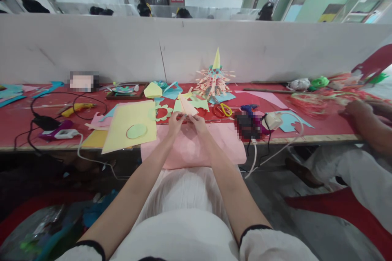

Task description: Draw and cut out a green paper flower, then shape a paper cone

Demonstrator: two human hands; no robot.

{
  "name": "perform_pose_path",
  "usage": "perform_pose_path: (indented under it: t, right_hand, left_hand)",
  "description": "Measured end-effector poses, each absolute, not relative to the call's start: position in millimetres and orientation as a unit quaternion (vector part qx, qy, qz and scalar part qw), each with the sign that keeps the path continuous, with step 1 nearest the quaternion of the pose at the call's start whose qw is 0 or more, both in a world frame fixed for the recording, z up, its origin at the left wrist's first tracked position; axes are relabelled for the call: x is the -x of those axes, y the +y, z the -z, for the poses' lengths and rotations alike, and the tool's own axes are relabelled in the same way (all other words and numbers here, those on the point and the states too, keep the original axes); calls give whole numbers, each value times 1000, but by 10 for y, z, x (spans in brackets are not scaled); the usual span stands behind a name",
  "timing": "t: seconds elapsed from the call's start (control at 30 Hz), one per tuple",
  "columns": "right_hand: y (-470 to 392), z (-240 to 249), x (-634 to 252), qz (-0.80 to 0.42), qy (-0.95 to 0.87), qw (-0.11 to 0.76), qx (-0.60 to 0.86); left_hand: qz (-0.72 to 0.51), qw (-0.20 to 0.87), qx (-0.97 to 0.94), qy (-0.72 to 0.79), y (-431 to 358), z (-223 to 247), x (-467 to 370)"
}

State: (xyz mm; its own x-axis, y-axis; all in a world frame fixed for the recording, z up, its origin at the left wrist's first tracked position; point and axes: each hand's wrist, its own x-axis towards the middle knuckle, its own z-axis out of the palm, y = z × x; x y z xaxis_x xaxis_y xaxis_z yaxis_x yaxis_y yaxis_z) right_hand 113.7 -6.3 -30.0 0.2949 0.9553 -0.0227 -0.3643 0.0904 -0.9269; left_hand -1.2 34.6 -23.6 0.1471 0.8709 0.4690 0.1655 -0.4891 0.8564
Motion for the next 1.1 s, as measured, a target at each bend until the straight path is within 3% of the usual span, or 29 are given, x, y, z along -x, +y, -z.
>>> perform_pose_path:
  t: [1.1]
  right_hand:
    - [-68, 302, -1147, -472, -324, 663, 482]
  left_hand:
    - [-517, 358, -682, 373, 340, 232, -2]
